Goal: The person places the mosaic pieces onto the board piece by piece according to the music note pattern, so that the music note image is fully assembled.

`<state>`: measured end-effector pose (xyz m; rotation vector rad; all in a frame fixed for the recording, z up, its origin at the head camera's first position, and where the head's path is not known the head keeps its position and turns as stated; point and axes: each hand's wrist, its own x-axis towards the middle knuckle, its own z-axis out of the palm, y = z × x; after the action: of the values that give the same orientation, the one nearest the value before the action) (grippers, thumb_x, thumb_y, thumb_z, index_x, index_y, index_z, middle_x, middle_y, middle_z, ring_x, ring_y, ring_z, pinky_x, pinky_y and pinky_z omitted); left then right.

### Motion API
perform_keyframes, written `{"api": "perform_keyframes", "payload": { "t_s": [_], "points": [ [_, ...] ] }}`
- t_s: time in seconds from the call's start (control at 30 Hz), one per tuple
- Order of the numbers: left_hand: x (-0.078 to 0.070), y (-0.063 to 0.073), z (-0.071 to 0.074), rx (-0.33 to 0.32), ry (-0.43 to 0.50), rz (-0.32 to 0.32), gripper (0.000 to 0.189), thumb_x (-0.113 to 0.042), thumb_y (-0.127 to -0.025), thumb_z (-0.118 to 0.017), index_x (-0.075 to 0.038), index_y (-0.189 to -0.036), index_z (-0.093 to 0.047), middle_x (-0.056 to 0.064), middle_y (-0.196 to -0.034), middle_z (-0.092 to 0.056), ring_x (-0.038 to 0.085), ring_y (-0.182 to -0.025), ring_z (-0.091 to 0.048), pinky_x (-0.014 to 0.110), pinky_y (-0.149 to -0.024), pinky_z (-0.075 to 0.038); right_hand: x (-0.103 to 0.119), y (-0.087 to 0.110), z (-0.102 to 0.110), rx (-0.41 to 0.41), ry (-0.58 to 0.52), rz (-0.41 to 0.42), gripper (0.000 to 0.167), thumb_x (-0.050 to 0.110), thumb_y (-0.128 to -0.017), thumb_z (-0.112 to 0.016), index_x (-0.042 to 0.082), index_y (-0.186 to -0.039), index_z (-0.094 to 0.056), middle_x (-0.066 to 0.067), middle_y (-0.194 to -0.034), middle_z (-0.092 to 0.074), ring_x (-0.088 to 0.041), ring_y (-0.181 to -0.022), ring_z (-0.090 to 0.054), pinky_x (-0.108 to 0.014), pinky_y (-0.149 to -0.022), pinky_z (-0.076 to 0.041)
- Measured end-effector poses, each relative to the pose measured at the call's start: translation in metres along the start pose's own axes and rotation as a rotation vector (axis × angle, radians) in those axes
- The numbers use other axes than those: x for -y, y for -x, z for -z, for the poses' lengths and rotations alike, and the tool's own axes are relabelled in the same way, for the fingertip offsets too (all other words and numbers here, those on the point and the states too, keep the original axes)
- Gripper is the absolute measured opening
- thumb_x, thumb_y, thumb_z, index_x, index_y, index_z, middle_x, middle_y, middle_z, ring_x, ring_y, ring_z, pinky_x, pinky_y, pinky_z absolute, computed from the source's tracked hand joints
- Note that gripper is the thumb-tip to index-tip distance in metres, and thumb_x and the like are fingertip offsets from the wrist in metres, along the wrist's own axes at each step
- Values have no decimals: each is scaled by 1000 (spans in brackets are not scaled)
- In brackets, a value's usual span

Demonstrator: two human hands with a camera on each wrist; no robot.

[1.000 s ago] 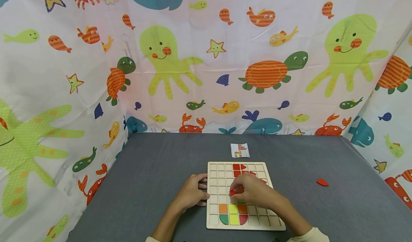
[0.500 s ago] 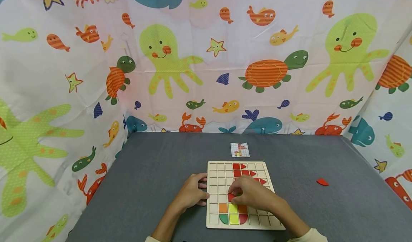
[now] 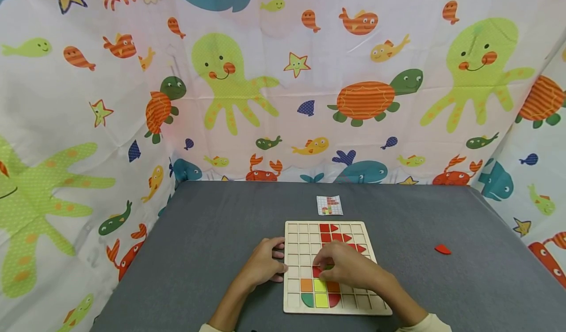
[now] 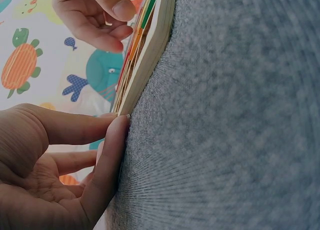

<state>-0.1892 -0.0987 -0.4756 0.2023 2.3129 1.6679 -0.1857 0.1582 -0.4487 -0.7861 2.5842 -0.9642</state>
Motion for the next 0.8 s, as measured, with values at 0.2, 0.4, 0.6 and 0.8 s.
{"api": "perform_keyframes", "payload": {
  "t_s": [0.2,0.4,0.6,0.8],
  "points": [
    [-1,0,0,0,1,1,74,14,-80,-76,4,-150,-53,17,-130,-53,29,-112,-60,37,-58,-66,-10,5,7,-81,17,-8,19,8,-86,-81,12,-104,-81,8,-92,-70,-13,-86,-60,-26,-73,-54],
    [0,0,0,4,3,3,74,13,-81,-76,4,-150,-53,18,-132,-53,30,-113,-60,38,-58,-66,-25,16,23,-143,-3,-33,20,10,-89,-79,11,-110,-80,4,-102,-73,-13,-90,-62,-26,-76,-56],
    [1,-1,1,2,2,8,74,13,-81,-77,4,-150,-53,17,-132,-53,29,-114,-60,38,-58,-66,-38,29,39,-206,23,-139,24,13,-89,-84,12,-112,-80,4,-98,-71,-16,-90,-60,-29,-74,-54],
    [0,0,0,3,-1,17,74,13,-81,-77,3,-150,-53,16,-132,-53,30,-114,-60,38,-59,-66,-54,42,55,-279,7,-191,26,12,-89,-82,9,-114,-78,3,-93,-68,-16,-87,-60,-28,-70,-53]
  ]
}}
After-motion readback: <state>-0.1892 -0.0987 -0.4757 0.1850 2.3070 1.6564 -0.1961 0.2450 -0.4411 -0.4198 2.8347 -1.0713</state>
